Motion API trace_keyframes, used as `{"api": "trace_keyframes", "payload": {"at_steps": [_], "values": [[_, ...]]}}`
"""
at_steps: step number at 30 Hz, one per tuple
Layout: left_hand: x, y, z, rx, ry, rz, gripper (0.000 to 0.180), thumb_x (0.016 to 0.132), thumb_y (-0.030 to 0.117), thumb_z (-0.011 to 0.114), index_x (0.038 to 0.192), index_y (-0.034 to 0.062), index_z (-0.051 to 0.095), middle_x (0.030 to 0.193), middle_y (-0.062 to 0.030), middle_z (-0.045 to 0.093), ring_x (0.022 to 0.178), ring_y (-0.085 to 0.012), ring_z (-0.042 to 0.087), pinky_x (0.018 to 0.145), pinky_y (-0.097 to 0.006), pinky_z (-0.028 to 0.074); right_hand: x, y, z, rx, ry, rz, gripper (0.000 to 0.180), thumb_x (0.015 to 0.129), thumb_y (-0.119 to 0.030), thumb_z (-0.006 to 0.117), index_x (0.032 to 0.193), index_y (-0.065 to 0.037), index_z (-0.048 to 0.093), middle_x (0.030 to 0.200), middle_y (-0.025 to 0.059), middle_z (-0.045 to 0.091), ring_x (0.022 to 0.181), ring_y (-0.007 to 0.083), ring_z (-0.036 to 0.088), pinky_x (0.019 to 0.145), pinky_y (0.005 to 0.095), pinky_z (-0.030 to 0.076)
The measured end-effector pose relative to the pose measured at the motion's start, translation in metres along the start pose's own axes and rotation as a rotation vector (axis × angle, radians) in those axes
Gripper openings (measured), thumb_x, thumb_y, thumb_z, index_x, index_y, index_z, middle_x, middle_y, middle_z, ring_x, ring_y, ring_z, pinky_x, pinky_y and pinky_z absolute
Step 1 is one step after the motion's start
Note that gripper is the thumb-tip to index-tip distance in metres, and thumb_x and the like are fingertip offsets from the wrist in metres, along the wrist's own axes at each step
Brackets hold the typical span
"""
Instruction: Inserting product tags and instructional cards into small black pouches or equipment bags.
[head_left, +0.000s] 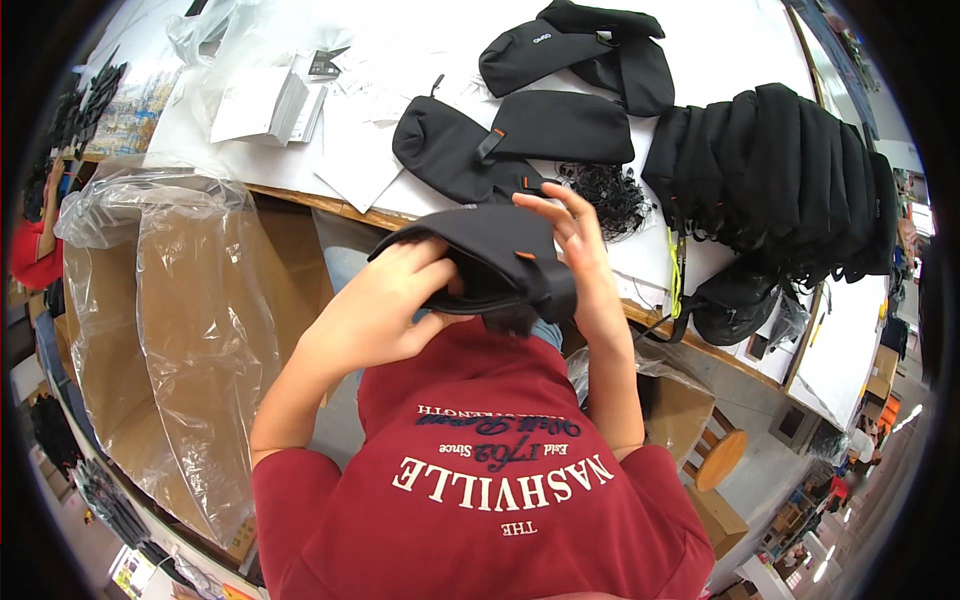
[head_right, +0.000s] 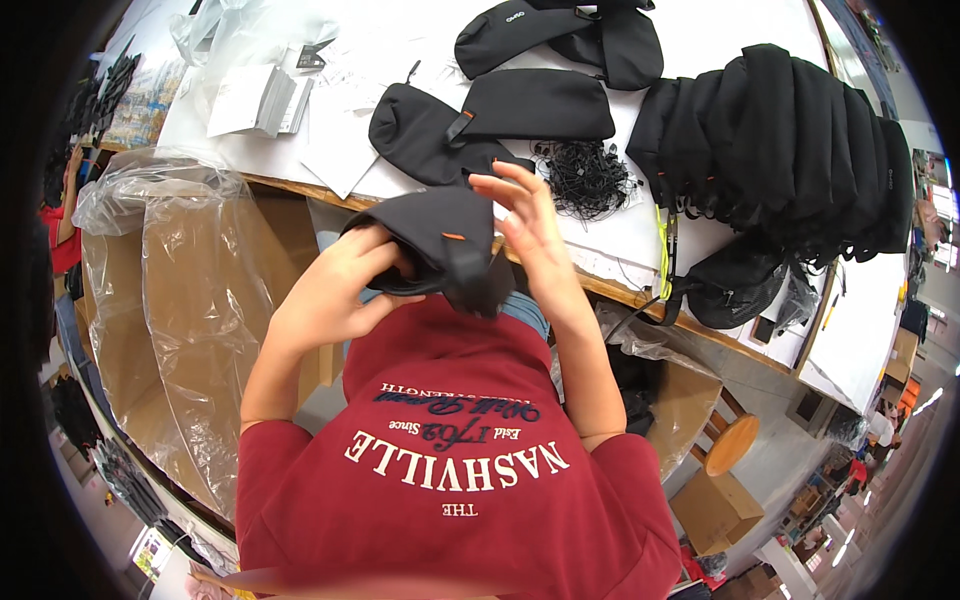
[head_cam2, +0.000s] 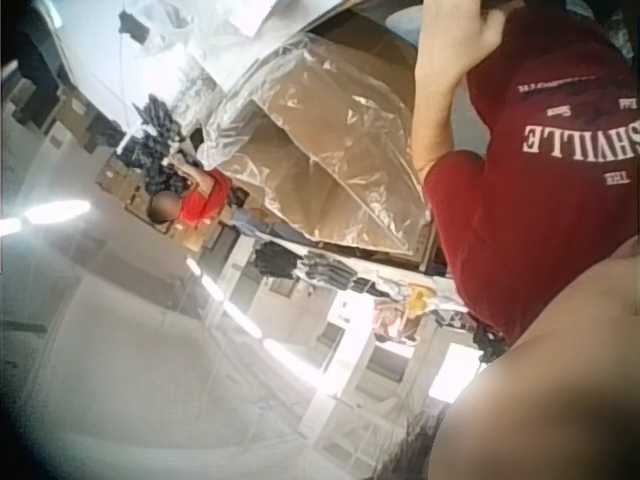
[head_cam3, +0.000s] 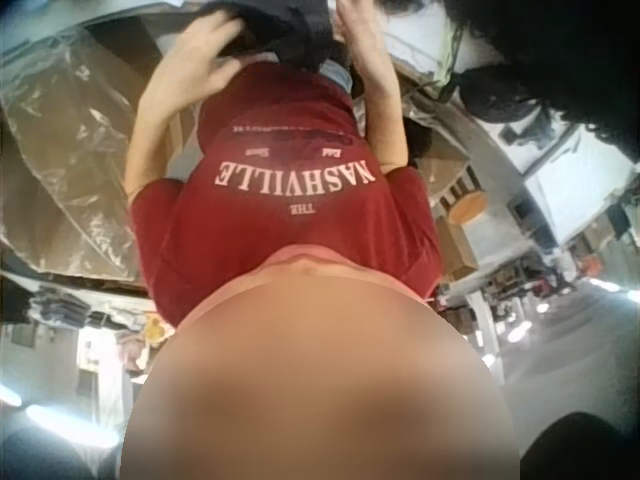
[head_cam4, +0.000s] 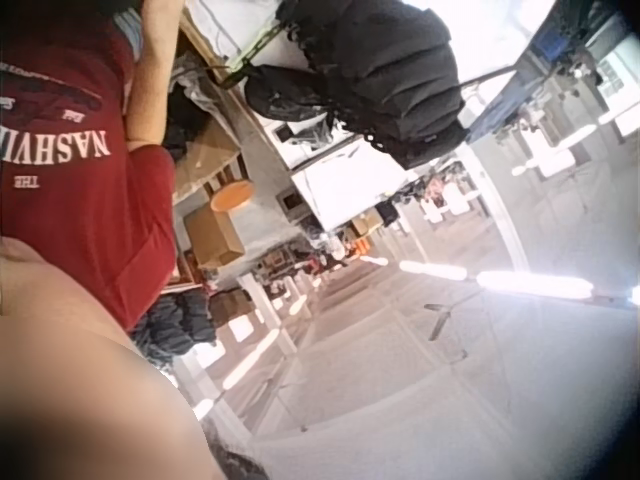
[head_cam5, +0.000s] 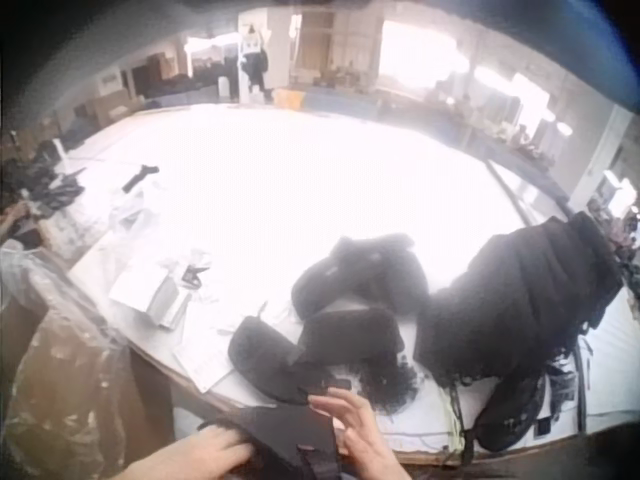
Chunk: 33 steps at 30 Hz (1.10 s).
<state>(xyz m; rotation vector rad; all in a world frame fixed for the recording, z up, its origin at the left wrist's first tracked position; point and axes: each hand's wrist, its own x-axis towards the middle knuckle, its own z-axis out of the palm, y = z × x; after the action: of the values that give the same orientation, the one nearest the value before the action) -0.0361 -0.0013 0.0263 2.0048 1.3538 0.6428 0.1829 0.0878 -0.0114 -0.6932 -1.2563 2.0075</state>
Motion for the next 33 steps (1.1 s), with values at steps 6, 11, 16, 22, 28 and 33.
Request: {"api": "trace_keyframes", "payload": {"at_steps": [6,11,16,22,28,33], "values": [[0.006,-0.003,-0.001,-0.304,0.219,-0.229,0.029,0.079,0.013,0.069,0.1,-0.0024,0.056,0.105,-0.0184,0.051,0.093,-0.0368,0.055,0.08,-0.039,0.046,-0.016,0.025,-0.011,-0.011,-0.32,0.435,0.062,0.087,-0.015,0.067,0.139,-0.004,0.037,0.128,0.0069,0.051,0.12,0.0152,0.046,0.104,0.0324,0.033],[0.008,-0.012,0.015,-0.331,0.111,-0.148,0.028,0.08,0.008,0.064,0.102,-0.0012,0.05,0.099,-0.0189,0.055,0.09,-0.0381,0.056,0.079,-0.039,0.045,-0.015,0.044,0.008,-0.005,-0.01,0.453,0.058,0.087,-0.017,0.068,0.136,-0.003,0.04,0.125,0.007,0.05,0.113,0.0162,0.05,0.097,0.0308,0.041],[0.006,-0.003,0.035,-0.496,0.273,-0.287,0.033,0.089,0.013,0.058,0.113,-0.0051,0.046,0.087,-0.0211,0.061,0.079,-0.0328,0.062,0.072,-0.036,0.047,-0.008,0.048,0.004,0.028,0.012,0.397,0.054,0.082,-0.017,0.073,0.127,-0.006,0.046,0.098,0.0022,0.06,0.088,0.01,0.058,0.073,0.024,0.049],[-0.004,-0.023,0.015,-0.501,0.292,-0.46,0.025,0.095,0.014,0.05,0.116,0.0026,0.049,0.082,-0.0211,0.062,0.07,-0.0259,0.061,0.067,-0.032,0.046,-0.011,0.028,-0.033,-0.066,0.291,0.307,0.03,0.083,-0.02,0.072,0.107,-0.007,0.061,0.082,-0.0037,0.063,0.067,0.0026,0.056,0.054,0.0187,0.043],[-0.043,-0.043,0.006,-0.514,-0.083,-0.449,0.025,0.092,0.014,0.054,0.112,-0.0012,0.054,0.086,-0.0193,0.063,0.074,-0.0248,0.058,0.073,-0.032,0.046,-0.01,0.007,-0.055,0.111,0.349,0.204,0.012,0.088,-0.01,0.064,0.095,-0.008,0.055,0.08,0.0058,0.064,0.053,0.0077,0.055,0.045,0.0184,0.041],[-0.043,-0.046,0.024,-0.762,-0.347,-0.449,0.032,0.093,0.017,0.056,0.118,-0.0018,0.055,0.093,-0.0117,0.066,0.084,-0.0127,0.056,0.08,-0.029,0.046,0.014,0.017,-0.045,0.818,0.68,0.093,0.025,0.087,-0.033,0.068,0.089,-0.008,0.064,0.082,0.0043,0.064,0.06,0.0104,0.051,0.061,0.0234,0.044]]}}
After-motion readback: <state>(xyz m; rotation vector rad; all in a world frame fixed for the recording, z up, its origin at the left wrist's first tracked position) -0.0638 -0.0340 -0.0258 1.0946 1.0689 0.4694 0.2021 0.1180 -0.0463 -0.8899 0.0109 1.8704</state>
